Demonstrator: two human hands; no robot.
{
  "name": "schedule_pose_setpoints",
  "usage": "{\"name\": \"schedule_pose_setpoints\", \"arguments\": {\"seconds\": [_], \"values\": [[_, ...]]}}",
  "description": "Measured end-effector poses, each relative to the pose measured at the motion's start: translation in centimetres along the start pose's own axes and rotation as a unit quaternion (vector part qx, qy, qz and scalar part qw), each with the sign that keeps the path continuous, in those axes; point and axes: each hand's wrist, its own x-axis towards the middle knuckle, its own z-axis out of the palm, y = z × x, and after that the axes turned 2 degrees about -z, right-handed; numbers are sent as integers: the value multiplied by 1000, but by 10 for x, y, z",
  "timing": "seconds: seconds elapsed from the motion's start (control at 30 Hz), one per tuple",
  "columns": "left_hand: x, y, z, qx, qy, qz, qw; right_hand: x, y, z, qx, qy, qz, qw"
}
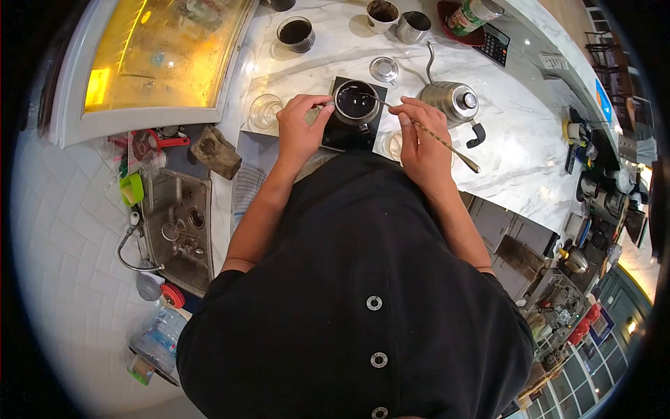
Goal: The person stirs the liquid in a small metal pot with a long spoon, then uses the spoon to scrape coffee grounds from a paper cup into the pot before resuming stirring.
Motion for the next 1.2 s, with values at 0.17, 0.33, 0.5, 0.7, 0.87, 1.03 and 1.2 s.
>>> {"name": "schedule_pose_setpoints", "arguments": {"seconds": [0.17, 0.33, 0.5, 0.7, 0.87, 1.03, 1.2], "values": [[-1, 1, -2, 20, -36, -32, 999, 0, -6, 0, -1, -6, -12, 1000], [-1, 3, 0, 17, -32, -33, 999, 3, -1, 3, 0, -12, -13, 1000], [-2, 3, 0, 15, -31, -32, 999, -3, -3, -4, 1, -13, -12, 1000], [-2, 2, 1, 14, -27, -26, 999, 1, -3, 1, 7, -14, -16, 1000], [-5, -2, 4, 19, -3, -14, 1000, 0, -1, -7, 9, -8, 14, 1000], [-6, -2, 6, 20, 1, -16, 1000, -1, -5, -2, 15, -18, -8, 1000], [-6, -4, 6, 26, -1, -13, 1000, 5, -3, -4, 18, -20, -11, 1000]]}}
